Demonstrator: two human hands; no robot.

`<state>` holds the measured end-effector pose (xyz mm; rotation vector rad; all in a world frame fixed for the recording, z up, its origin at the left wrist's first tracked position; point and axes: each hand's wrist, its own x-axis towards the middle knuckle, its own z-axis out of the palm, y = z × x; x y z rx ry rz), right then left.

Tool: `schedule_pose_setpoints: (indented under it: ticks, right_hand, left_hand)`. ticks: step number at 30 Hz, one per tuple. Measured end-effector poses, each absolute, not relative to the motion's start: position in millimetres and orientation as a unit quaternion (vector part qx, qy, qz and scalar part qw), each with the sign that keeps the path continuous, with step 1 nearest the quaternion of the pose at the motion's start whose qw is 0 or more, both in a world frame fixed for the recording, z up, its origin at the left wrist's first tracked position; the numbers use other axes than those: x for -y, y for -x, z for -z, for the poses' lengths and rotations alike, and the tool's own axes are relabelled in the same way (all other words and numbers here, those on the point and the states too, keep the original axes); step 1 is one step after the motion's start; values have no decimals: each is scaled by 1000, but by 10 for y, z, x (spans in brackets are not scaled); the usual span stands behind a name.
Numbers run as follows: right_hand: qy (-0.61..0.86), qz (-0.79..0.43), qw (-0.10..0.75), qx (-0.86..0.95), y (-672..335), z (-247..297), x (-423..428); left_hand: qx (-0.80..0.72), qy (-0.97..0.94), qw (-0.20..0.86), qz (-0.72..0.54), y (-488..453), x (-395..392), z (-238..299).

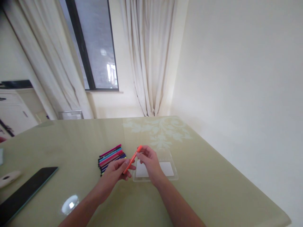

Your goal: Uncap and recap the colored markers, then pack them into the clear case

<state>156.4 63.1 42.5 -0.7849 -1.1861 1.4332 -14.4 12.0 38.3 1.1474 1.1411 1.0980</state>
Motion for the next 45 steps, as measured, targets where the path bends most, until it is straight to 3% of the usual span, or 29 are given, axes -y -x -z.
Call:
schedule_pose_setpoints:
  ticks: [4, 17, 25, 34, 41, 45]
  right_hand:
    - [342, -600, 557, 462, -1648, -428, -709]
    - [378, -580, 516, 505, -1621, -384, -707]
    - [474, -465, 533, 525, -1928, -424, -895]
    - [493, -468, 393, 620, -1799, -210, -924]
    - [523, -362, 398, 661, -1631, -73, -884]
    - [511, -400, 405, 644, -1658, -86, -903]
  left_hand:
    - [-487, -493, 540, -478, 110, -132, -339]
    - [-520, -521, 443, -511, 49, -158, -205]
    - [-547, -720, 253, -344, 117, -55, -120]
    - [-543, -760, 234, -270, 62, -46, -61]
    - [-524, -792, 188, -250, 43, -7, -112]
    - [-527, -799, 163, -241, 37, 0, -125]
